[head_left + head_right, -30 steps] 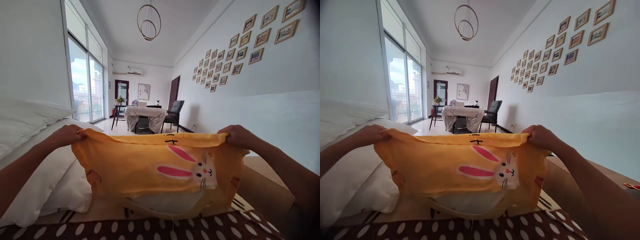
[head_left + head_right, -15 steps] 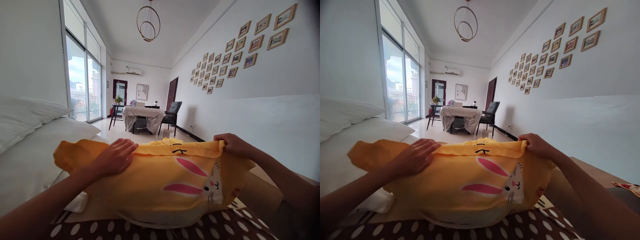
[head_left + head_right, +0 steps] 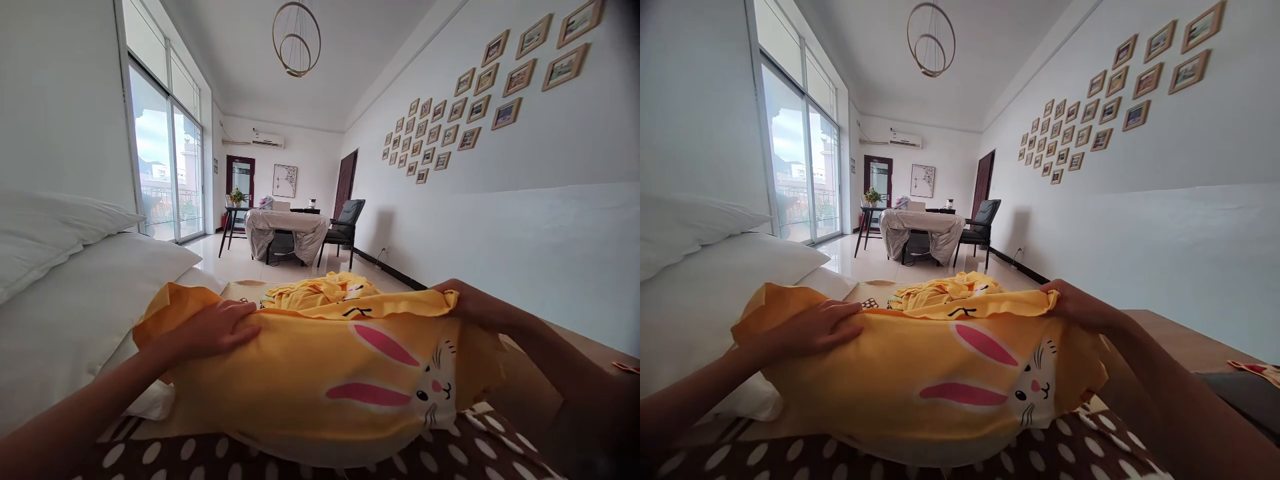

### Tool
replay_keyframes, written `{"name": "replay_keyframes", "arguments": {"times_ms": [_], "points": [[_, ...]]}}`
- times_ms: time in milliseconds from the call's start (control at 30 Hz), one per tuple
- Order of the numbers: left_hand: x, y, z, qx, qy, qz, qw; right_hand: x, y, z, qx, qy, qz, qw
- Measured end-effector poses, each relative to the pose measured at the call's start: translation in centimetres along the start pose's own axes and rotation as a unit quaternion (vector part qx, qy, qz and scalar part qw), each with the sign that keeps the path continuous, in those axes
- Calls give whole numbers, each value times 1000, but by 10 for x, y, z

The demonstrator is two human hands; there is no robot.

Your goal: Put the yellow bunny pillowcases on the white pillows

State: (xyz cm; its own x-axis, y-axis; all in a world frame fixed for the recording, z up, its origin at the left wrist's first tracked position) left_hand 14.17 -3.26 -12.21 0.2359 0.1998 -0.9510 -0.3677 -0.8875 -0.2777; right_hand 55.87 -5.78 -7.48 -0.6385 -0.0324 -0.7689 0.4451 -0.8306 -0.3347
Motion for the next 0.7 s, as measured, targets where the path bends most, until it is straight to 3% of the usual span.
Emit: {"name": "replay_keyframes", "arguments": {"times_ms": [67,167,333,433,533,700], "points": [[1,1,1,-4,-16,-11,1000,-4,-1,8,25,-55,56,997],[-3,5,2,36,-62,-57,996,-9,0,15,32,-10,91,995],[-19,14,-5,132,-167,-191,958,0,6,27,-10,208,137,968],[-25,16,-8,151,-190,-223,944,16,7,36,-43,318,138,937],[-26,12,-5,137,-178,-221,949,30,3,37,-79,279,109,951],[-32,2,12,53,-187,-167,966,25,-4,29,-79,180,-47,979]]}}
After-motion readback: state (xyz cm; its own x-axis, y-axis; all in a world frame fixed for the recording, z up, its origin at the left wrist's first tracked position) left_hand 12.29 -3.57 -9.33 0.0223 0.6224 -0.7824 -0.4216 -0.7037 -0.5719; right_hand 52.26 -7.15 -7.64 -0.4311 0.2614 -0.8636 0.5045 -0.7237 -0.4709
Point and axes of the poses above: each hand's wrist, its own y-axis away from the middle knuckle, its own x-axis out of the palm, z = x × y, the point moved 3 cm from there along -y, towards the middle knuckle, and after that the axes turned 15 degrees about -x, right-handed, at the moved point
